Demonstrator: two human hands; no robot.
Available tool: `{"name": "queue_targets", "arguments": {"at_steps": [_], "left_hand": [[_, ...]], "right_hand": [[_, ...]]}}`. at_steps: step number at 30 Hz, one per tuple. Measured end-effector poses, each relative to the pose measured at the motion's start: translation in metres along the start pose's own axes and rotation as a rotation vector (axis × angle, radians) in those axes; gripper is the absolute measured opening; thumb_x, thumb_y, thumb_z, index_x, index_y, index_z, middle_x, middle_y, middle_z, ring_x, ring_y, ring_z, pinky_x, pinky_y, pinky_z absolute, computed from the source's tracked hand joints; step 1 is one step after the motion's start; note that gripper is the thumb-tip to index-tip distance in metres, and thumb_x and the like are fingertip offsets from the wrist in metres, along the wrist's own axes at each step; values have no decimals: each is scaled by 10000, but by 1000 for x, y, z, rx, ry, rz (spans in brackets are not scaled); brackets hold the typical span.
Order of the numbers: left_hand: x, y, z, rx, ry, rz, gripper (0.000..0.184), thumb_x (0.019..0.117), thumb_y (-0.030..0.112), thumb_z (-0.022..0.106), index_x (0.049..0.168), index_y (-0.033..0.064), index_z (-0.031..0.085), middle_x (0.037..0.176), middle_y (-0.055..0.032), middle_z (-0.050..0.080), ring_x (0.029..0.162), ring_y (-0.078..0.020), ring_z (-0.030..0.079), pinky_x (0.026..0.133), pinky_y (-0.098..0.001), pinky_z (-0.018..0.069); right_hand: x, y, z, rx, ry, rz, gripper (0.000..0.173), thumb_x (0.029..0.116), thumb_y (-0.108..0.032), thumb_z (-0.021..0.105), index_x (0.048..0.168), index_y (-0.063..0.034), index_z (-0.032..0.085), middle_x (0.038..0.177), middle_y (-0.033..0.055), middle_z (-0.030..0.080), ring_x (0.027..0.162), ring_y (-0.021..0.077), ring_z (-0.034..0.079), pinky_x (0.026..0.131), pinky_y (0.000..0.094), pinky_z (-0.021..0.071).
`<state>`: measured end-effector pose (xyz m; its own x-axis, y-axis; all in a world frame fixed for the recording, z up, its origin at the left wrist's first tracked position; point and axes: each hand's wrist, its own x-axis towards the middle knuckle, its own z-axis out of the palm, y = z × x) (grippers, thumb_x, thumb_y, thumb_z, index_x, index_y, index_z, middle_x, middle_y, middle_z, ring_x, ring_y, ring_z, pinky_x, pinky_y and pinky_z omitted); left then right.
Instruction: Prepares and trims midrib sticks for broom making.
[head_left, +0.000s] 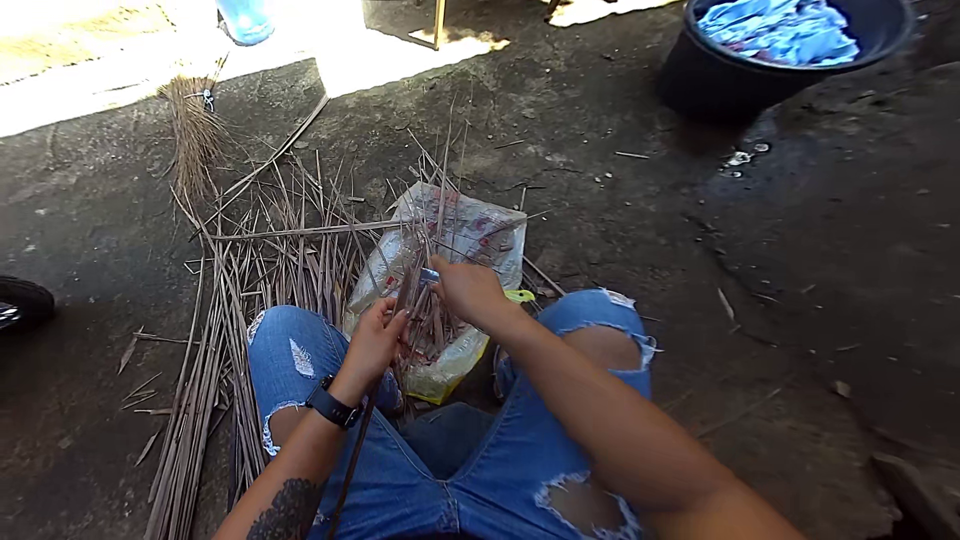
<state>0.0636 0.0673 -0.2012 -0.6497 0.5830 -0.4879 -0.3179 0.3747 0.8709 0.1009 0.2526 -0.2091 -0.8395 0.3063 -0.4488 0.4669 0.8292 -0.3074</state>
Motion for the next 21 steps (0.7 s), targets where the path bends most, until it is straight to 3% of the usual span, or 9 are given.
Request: {"name": "queue_targets", "arguments": {"at_steps": [2,4,6,7,8,10,12,15,21], "left_hand": [[-3,-1,-10,-36,18,-12,274,1124,163,398,1227,-23,572,687,-46,578,448,-71,475,438,-195,443],[-6,1,-19,-41,3,-11,340,1137,194,348,1182,-18,609,687,-43,581,465,-72,493,456,-198,461],[-7,4,-26,-37,-31,-7,366,1137,216,347,1171,-7,635,668,-37,563,475,-75,498,464,-199,467],[-8,5,-28,-28,-46,-12,365,1136,233,353,1172,6,636,652,-28,550,475,-70,496,463,-193,461],[-9,7,-29,-25,-56,-12,361,1134,245,357,1167,15,633,638,-19,535,471,-64,486,458,-184,449],[-11,11,-28,-45,-58,-7,352,1135,251,352,1132,27,623,617,-6,515,458,-51,459,445,-174,422],[-14,12,-26,-92,-61,10,365,1141,242,312,1064,36,604,608,-5,516,447,-45,446,431,-172,405],[-16,11,-22,-117,-60,57,423,1141,231,247,1050,30,608,621,-11,532,458,-52,454,439,-175,404],[-16,13,-22,-12,-18,69,378,1141,225,306,1050,21,610,640,-8,524,470,-66,472,451,-192,436]], "right_hand": [[0,9,-11,84,56,21,551,1070,-349,529,1565,-146,396,1101,214,701,1035,424,680,856,608,516],[0,18,-15,288,136,-51,566,1067,-337,546,1580,-155,389,1016,207,702,935,405,686,837,599,525],[-1,22,-9,599,120,-226,553,1058,-307,582,1558,-126,431,835,118,684,686,258,633,686,459,544],[-5,19,-4,792,48,-320,538,1052,-263,598,1539,-92,448,749,72,657,573,161,553,575,338,486],[-10,14,-1,971,-89,-389,550,1053,-214,591,1550,-62,411,726,47,640,532,88,497,530,249,433],[-17,4,6,1179,-329,-453,574,1055,-134,562,1576,-55,334,720,27,634,499,8,438,489,164,368],[-17,-1,10,1257,-449,-496,545,1052,-105,549,1558,-79,348,733,20,635,501,-12,431,484,142,353],[-14,-3,15,1311,-464,-515,507,1048,-114,556,1536,-123,418,736,30,625,498,-2,438,472,139,354],[-14,-5,16,1357,-457,-503,404,1060,-100,530,1463,-92,525,730,29,618,515,6,451,492,145,369]]}}
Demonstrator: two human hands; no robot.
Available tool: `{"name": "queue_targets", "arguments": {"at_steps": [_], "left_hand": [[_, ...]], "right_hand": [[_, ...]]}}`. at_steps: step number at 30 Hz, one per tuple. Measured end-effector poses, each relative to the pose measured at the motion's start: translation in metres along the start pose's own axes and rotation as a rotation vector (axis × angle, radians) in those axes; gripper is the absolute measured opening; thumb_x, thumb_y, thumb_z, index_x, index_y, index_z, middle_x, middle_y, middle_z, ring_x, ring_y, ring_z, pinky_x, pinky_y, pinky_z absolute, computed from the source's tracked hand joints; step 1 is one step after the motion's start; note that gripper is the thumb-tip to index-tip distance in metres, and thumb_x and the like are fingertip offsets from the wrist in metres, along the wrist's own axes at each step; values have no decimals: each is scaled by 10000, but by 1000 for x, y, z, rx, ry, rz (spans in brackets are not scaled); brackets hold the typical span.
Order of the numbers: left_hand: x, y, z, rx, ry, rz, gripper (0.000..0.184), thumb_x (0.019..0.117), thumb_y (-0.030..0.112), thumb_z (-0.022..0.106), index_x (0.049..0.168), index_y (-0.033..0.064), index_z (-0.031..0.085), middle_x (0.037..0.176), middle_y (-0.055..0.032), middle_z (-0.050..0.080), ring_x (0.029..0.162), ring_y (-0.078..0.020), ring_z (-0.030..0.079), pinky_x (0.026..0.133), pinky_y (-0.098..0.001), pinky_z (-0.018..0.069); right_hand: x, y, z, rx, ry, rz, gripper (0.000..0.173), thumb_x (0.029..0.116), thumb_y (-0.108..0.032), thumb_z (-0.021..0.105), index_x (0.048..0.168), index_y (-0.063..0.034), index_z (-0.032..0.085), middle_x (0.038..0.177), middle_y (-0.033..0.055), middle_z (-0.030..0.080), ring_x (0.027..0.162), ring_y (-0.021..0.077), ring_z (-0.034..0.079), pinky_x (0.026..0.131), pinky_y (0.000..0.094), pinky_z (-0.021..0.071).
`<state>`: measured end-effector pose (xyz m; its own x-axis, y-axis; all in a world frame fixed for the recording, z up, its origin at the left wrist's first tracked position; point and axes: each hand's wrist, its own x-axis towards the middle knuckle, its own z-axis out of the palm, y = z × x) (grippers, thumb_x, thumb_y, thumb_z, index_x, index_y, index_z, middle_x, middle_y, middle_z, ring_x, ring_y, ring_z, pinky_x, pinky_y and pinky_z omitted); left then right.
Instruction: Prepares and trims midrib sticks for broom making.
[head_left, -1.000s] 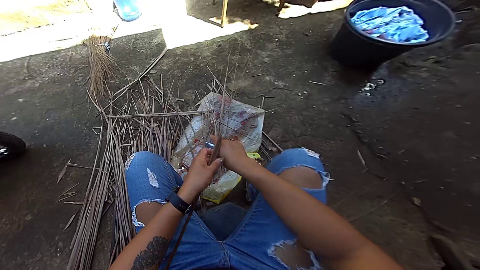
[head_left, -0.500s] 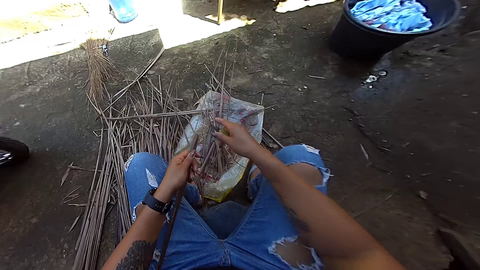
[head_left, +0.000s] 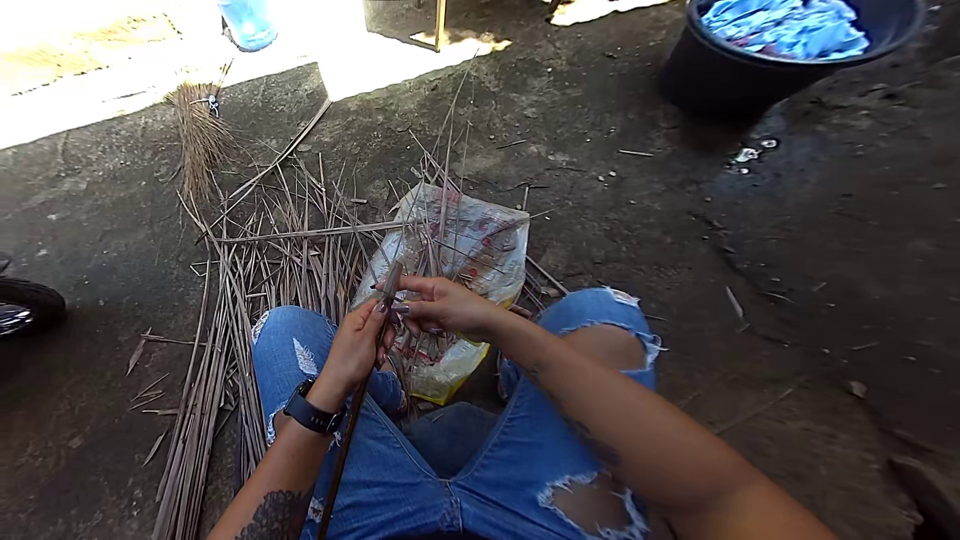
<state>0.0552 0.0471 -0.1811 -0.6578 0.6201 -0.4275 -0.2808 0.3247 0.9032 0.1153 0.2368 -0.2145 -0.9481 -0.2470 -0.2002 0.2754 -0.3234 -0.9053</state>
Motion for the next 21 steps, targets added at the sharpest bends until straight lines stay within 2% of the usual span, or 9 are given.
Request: {"name": "queue_targets", "arguments": {"at_steps": [4,7,13,18,21], "left_hand": [[-1,5,-1,-93,-26,-39,407,1142,214,271,943,30,576,585,5,483,430,-44,420,416,-168,381],[-2,7,-4,-218,-94,-107,432,1143,234,234,907,53,547,572,23,460,419,-26,398,402,-149,353],[0,8,-15,-376,-254,-191,430,1139,262,214,902,96,533,575,50,438,413,-3,382,393,-133,342],[2,5,-25,-517,-404,-244,427,1130,274,217,883,127,533,586,66,435,414,6,383,396,-125,347],[3,0,-29,-656,-487,-267,385,1124,259,238,936,135,550,604,65,461,423,10,406,403,-122,367]], "right_hand": [[1,0,1,-8,9,-28,395,1055,-82,527,1449,-83,542,697,21,591,504,9,438,481,147,358],[1,1,1,-35,14,-46,409,1044,-69,538,1452,-95,556,692,13,591,510,11,438,487,152,359],[0,2,-2,-76,-2,-74,421,1037,-47,535,1455,-96,559,690,0,576,516,12,441,490,152,363],[0,1,-4,-129,-25,-87,361,1035,-73,556,1391,-80,609,679,-17,552,529,7,447,500,153,373],[-1,0,-4,-148,-30,-91,341,1028,-86,579,1366,-86,630,666,-29,540,532,1,443,508,151,373]]}}
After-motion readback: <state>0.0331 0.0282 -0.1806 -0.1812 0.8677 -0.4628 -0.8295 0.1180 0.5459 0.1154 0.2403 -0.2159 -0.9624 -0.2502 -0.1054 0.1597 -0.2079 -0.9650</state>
